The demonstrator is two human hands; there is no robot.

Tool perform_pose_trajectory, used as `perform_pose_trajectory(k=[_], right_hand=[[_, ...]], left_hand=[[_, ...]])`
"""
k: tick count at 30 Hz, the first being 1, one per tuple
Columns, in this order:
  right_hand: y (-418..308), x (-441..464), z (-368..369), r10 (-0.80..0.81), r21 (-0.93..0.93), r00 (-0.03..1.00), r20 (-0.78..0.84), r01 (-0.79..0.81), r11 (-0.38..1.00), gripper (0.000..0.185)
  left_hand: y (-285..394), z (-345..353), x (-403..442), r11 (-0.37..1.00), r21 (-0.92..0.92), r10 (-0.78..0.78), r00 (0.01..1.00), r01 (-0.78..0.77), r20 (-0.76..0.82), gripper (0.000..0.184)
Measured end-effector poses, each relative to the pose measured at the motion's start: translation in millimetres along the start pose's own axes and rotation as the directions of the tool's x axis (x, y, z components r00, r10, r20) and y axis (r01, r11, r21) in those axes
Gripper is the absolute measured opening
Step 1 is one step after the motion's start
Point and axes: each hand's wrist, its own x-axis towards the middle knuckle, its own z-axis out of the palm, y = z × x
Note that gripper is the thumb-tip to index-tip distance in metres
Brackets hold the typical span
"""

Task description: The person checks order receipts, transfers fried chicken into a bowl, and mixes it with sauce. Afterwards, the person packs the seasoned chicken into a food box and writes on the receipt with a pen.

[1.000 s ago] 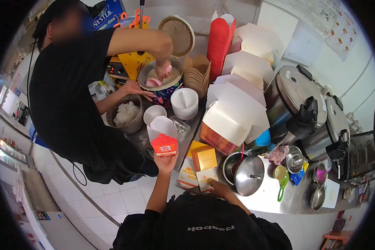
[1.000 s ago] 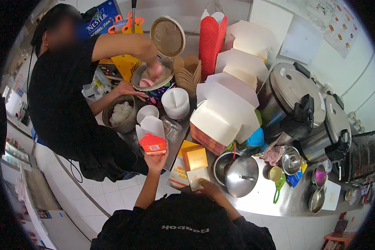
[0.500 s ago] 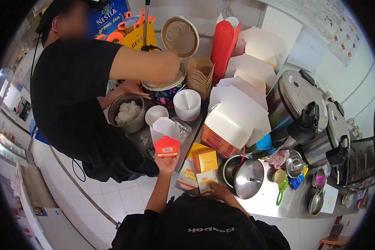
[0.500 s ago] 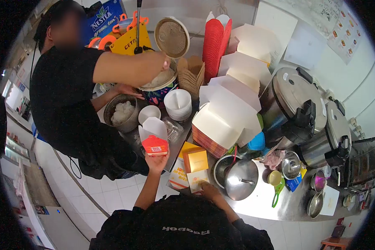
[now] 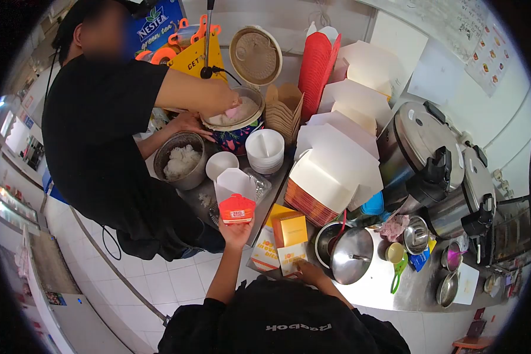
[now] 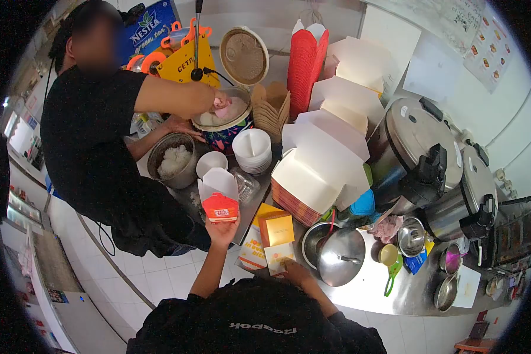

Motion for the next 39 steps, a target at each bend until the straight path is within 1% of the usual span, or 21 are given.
perform_pose_trajectory(k=[2, 3, 5, 9, 11, 14, 17, 20, 26, 32, 35, 39], right_hand=[[6, 4, 5, 0.043, -0.006, 0.998, 0.036, -0.043, 0.999, 0.036], [10, 4, 7, 0.026, -0.009, 0.999, 0.035, -0.026, 1.0, 0.036], [-4, -2, -7, -0.009, -0.014, 0.999, 0.034, 0.009, 1.0, 0.036], [12, 3, 7, -0.045, -0.021, 0.999, 0.01, 0.045, 0.999, 0.035], [4, -1, 1, -0.051, -0.005, 0.998, -0.025, 0.051, 0.999, 0.034], [-8, -4, -11, -0.07, 0.017, 0.997, -0.023, 0.07, 0.997, 0.032], [-11, -3, -14, -0.003, 0.046, 1.0, 0.031, 0.001, 0.999, 0.031], [-14, -5, -16, -0.013, 0.06, 1.0, 0.002, 0.013, 0.998, 0.031], [-3, 0, -7, 0.031, 0.028, 0.999, 0.04, -0.032, 0.999, 0.031], [12, 5, 10, -0.05, -0.052, 0.997, -0.057, 0.047, 0.998, 0.03], [5, 4, 4, -0.001, 0.007, 0.999, -0.038, 0.001, 1.0, 0.029], [1, 2, 0, 0.015, 0.014, 0.999, -0.045, -0.014, 1.0, 0.029]], left_hand=[[0, -2, 0, 1.0, -0.016, 0.005, 1.0, -0.005, -0.004, 0.052], [0, -3, 0, 1.0, -0.024, 0.007, 1.0, -0.007, -0.006, 0.053], [0, -3, -1, 1.0, -0.015, 0.009, 1.0, -0.01, -0.021, 0.053], [1, -7, 1, 1.0, 0.008, 0.031, 0.999, -0.03, -0.037, 0.053], [0, -1, -1, 1.0, -0.004, 0.011, 1.0, -0.011, -0.008, 0.05], [-1, 1, -1, 1.0, -0.014, 0.004, 1.0, -0.004, 0.014, 0.049], [-1, 3, -2, 1.0, -0.005, 0.006, 1.0, -0.006, 0.028, 0.048], [-2, 3, -2, 1.0, 0.01, 0.022, 0.999, -0.023, 0.023, 0.051], [-1, 2, -1, 1.0, -0.004, 0.019, 1.0, -0.019, 0.009, 0.052], [0, 3, -2, 1.0, -0.029, -0.003, 0.999, 0.004, 0.051, 0.052], [0, 2, -1, 1.0, -0.021, 0.004, 0.999, -0.003, 0.045, 0.052], [1, 0, 0, 1.0, -0.005, 0.017, 1.0, -0.017, 0.006, 0.051]])
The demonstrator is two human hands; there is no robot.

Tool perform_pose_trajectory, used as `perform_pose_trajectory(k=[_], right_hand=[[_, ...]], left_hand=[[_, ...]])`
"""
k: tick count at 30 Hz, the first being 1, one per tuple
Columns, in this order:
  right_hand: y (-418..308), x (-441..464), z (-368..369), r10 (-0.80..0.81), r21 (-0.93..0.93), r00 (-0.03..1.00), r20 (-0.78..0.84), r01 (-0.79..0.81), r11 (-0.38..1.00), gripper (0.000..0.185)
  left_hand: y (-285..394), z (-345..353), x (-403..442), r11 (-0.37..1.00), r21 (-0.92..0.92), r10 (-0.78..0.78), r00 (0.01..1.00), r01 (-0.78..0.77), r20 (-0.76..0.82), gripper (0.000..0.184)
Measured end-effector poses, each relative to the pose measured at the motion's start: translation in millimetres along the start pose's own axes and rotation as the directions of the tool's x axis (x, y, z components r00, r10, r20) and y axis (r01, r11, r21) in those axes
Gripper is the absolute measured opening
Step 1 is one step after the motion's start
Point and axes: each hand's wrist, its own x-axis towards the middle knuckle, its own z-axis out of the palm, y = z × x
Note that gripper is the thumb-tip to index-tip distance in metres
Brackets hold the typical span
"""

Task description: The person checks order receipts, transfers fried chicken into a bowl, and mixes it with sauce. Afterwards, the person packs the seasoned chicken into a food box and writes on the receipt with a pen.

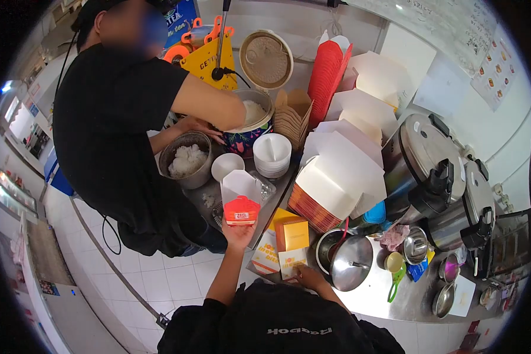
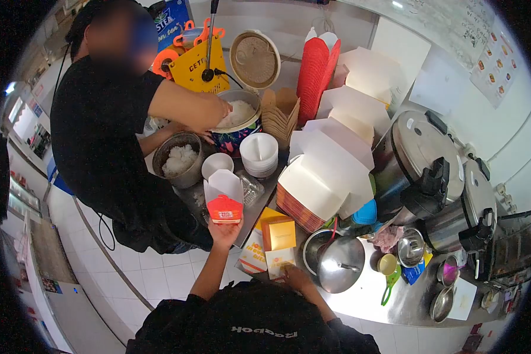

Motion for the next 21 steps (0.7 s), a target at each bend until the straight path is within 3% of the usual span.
perform_pose_trajectory(k=[21], right_hand=[[12, 2, 9, -0.002, -0.051, 1.0, 0.004, 0.002, 0.999, 0.025]], left_hand=[[1, -4, 2, 1.0, 0.013, 0.011, 1.0, -0.01, -0.028, 0.053]])
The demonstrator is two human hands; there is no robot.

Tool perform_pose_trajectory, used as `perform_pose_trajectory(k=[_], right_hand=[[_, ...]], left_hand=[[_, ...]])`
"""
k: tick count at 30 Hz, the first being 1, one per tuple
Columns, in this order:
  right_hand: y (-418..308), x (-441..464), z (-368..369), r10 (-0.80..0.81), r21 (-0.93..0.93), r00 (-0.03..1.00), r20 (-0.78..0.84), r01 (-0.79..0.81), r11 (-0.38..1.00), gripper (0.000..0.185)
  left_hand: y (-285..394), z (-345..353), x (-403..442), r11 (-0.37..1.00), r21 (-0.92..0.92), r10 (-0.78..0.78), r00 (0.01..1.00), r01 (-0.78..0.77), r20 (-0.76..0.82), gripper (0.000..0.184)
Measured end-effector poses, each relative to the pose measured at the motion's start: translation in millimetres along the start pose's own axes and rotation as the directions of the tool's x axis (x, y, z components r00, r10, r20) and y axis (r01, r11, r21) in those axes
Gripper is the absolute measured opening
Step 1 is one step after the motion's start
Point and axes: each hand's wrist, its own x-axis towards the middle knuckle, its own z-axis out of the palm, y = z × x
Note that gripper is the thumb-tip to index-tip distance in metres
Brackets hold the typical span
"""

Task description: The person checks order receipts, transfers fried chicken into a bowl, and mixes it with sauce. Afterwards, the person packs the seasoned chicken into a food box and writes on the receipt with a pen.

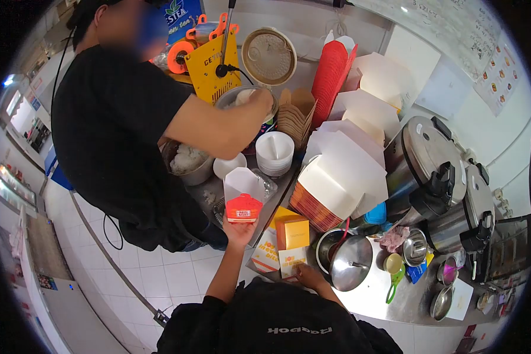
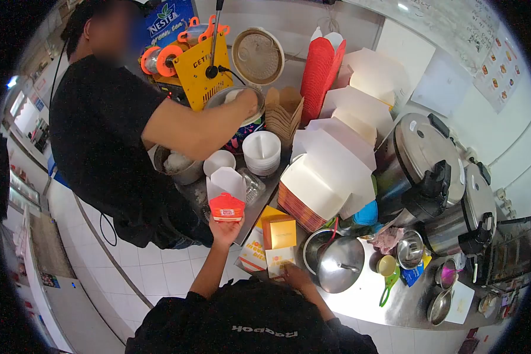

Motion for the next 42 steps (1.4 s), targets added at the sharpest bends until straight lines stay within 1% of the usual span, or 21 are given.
perform_pose_trajectory(k=[2, 3, 6, 9, 10, 11, 12, 13, 15, 16, 19, 21, 22, 27, 29, 30, 32, 34, 37, 39, 42], right_hand=[[-1, 1, -1, 0.037, -0.005, 0.999, 0.032, -0.036, 0.999, 0.025], [-1, 3, -2, 0.026, 0.001, 0.999, 0.021, -0.026, 1.0, 0.025], [0, 3, 0, 0.008, 0.027, 1.0, 0.007, -0.008, 1.0, 0.027], [-3, 1, -3, 0.024, 0.046, 1.0, 0.007, -0.024, 0.999, 0.028], [-4, 0, -3, 0.032, 0.04, 0.999, 0.002, -0.032, 0.999, 0.028], [-5, 0, -4, 0.043, 0.033, 0.999, -0.004, -0.043, 0.999, 0.028], [-7, 1, -5, 0.064, -0.02, 0.997, 0.031, -0.063, 0.998, 0.027], [-8, 1, -7, 0.04, 0.016, 0.999, 0.011, -0.04, 0.999, 0.027], [-11, -2, -11, -0.003, 0.088, 1.0, -0.031, 0.006, 0.996, 0.027], [-19, -4, -20, 0.017, 0.048, 0.999, 0.028, -0.018, 0.999, 0.028], [-22, -3, -22, 0.029, 0.093, 0.999, 0.022, -0.031, 0.995, 0.027], [-14, -3, -14, 0.025, 0.07, 1.0, 0.004, -0.025, 0.997, 0.026], [-13, -3, -12, 0.016, 0.052, 1.0, -0.005, -0.016, 0.999, 0.026], [-11, -4, -12, -0.011, 0.043, 1.0, -0.006, 0.011, 0.999, 0.027], [-9, -4, -10, -0.035, 0.075, 0.999, -0.032, 0.037, 0.997, 0.026], [-8, -2, -9, -0.01, 0.065, 1.0, -0.006, 0.01, 0.998, 0.026], [-9, -1, -10, 0.041, 0.043, 0.998, 0.047, -0.043, 0.998, 0.026], [-17, -4, -17, 0.038, 0.036, 0.999, 0.025, -0.039, 0.999, 0.025], [-18, -3, -17, 0.072, 0.055, 0.997, 0.035, -0.074, 0.996, 0.025], [-16, -3, -14, 0.088, 0.059, 0.996, 0.019, -0.089, 0.994, 0.025], [-16, -10, -7, 0.105, 0.062, 0.994, -0.027, -0.103, 0.993, 0.026]], left_hand=[[-2, 6, -5, 1.0, -0.005, -0.002, 1.0, 0.002, -0.004, 0.048], [-3, 11, -5, 1.0, -0.004, -0.004, 1.0, 0.004, -0.001, 0.046], [-1, 9, -4, 1.0, 0.014, -0.024, 1.0, 0.024, 0.004, 0.045], [-1, 11, -4, 0.999, -0.026, -0.031, 0.999, 0.032, 0.039, 0.044], [0, 11, -5, 1.0, -0.019, -0.024, 0.999, 0.024, -0.024, 0.044], [-1, 11, -6, 0.999, -0.032, -0.027, 0.999, 0.026, -0.019, 0.044], [-1, 12, -6, 0.999, -0.046, -0.03, 0.999, 0.03, -0.012, 0.044], [0, 12, -5, 0.998, -0.059, -0.034, 0.999, 0.034, -0.003, 0.045], [3, 3, 3, 0.999, -0.04, -0.013, 1.0, 0.012, -0.004, 0.047], [3, 3, 3, 0.999, -0.038, -0.013, 1.0, 0.013, -0.006, 0.048], [5, 0, 5, 0.999, -0.035, -0.01, 0.999, 0.011, 0.033, 0.051], [6, -1, 6, 0.999, -0.049, -0.002, 0.998, 0.005, 0.06, 0.053], [9, -11, 11, 0.998, -0.061, -0.025, 0.997, 0.029, 0.069, 0.055], [19, -42, 25, 0.997, -0.066, -0.023, 0.996, 0.029, 0.092, 0.056], [17, -32, 23, 0.999, -0.05, -0.02, 0.997, 0.023, 0.071, 0.057], [17, -26, 22, 0.999, -0.033, -0.018, 0.999, 0.019, 0.038, 0.058], [17, -20, 22, 1.0, -0.001, 0.003, 1.0, -0.003, 0.031, 0.059], [17, -14, 23, 0.999, 0.027, 0.039, 0.995, -0.042, 0.091, 0.059], [18, -11, 19, 0.998, -0.06, -0.004, 0.989, 0.013, 0.148, 0.061], [18, -11, 21, 0.995, -0.093, -0.028, 0.989, 0.042, 0.148, 0.063], [23, -31, 28, 0.997, -0.066, -0.033, 0.988, 0.044, 0.153, 0.067]])
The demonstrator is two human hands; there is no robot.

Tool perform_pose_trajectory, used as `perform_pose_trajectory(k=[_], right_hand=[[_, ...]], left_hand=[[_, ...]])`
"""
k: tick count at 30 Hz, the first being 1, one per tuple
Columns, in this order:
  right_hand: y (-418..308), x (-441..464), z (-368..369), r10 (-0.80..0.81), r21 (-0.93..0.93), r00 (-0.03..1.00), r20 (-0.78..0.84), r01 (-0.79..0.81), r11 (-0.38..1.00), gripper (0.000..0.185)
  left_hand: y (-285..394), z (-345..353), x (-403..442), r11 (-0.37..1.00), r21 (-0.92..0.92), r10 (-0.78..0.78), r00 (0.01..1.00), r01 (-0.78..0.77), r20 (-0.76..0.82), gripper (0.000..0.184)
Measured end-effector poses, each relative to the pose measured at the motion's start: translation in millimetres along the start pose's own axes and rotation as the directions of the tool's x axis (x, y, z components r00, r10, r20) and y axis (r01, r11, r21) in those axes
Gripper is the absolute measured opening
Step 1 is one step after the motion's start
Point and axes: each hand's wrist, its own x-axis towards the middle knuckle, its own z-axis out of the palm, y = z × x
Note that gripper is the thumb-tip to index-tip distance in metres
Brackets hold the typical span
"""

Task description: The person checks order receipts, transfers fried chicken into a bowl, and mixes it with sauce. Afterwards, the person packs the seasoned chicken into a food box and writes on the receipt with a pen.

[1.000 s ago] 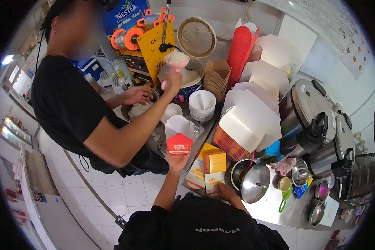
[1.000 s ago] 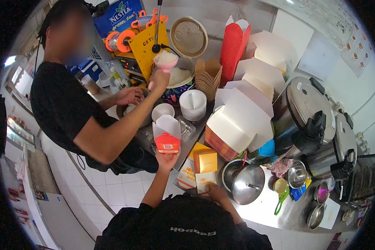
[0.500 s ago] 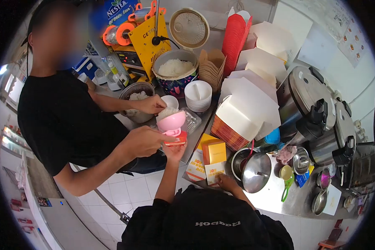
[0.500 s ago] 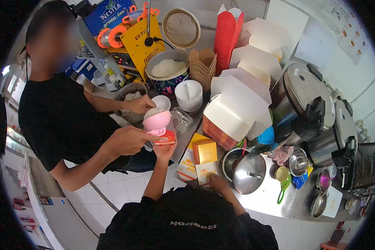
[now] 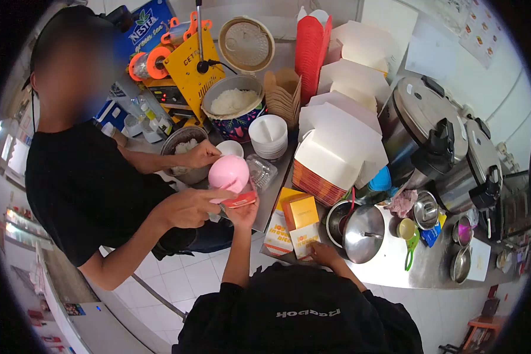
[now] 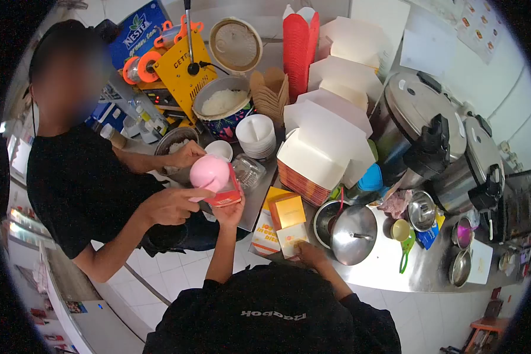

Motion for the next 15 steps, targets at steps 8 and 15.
perform_pose_trajectory(k=[8, 15], right_hand=[[2, -32, 29, 0.057, 0.106, 0.998, 0.034, -0.06, 0.993, 0.03], [-33, -116, 35, 0.147, 0.435, 0.985, -0.089, -0.094, 0.895, 0.024]], left_hand=[[-5, 23, -14, 0.991, -0.03, -0.126, 0.991, 0.127, 0.046, 0.069], [-20, 33, -38, 0.979, 0.095, -0.192, 0.976, 0.182, 0.106, 0.067]])
